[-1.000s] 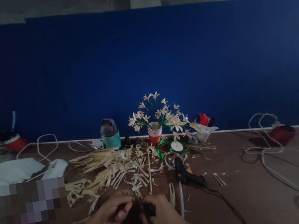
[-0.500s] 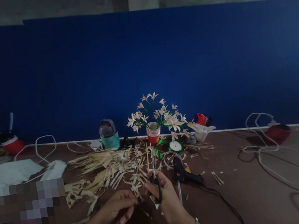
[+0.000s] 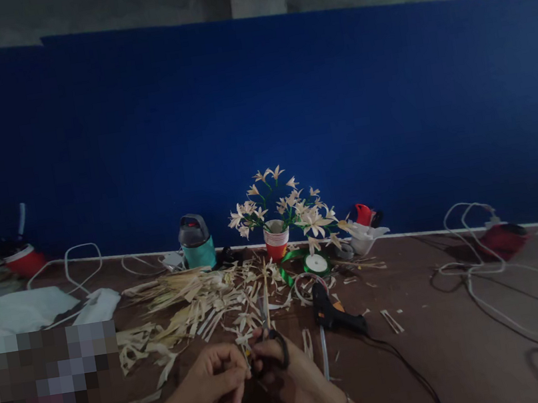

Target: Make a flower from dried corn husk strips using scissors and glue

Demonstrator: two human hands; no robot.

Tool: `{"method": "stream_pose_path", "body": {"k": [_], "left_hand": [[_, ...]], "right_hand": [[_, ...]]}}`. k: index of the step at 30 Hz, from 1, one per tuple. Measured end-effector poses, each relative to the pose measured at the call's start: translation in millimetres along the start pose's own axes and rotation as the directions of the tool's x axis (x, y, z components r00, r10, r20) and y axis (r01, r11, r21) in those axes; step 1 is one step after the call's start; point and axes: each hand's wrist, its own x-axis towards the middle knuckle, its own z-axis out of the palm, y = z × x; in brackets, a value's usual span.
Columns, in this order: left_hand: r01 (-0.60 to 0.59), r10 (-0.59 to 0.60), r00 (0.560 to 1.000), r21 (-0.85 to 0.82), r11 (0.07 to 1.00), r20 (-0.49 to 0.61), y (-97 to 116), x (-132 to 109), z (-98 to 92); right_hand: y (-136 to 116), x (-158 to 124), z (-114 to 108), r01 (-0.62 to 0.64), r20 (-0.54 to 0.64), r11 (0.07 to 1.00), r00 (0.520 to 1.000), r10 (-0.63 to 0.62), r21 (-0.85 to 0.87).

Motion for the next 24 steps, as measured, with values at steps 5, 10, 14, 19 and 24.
{"method": "stream_pose_path", "body": {"k": [5,10,14,19,24], "left_hand": [[0.028,-0.025,0.997,0.037,0.999,-0.07,2.7,2.5,-1.6],[-0.02,0.034,0.974,0.064,0.998,-0.223,15.3,1.5,-0.9],[-0.103,0.096,0.944,-0.004,0.995,-0.317,23.4,1.2,-6.4],[-0.168,0.136,0.912,-0.049,0.985,-0.386,27.1,1.4,-13.9],[-0.085,0.099,0.924,0.054,0.995,-0.369,24.3,2.5,-9.2]], "right_hand": [[-13.5,-2.7,-0.5,0.359,-0.073,0.918,0.924,-0.375,-0.17],[-19.5,-7.3,-1.2,0.366,-0.057,0.865,0.911,-0.408,-0.344],[-30.1,-18.0,-1.3,0.237,0.014,0.812,0.962,-0.272,-0.534],[-43.5,-26.3,-12.2,0.164,0.152,0.74,0.985,-0.084,-0.652],[-24.1,-16.2,-15.8,0.142,0.274,0.757,0.96,0.051,-0.638]]}}
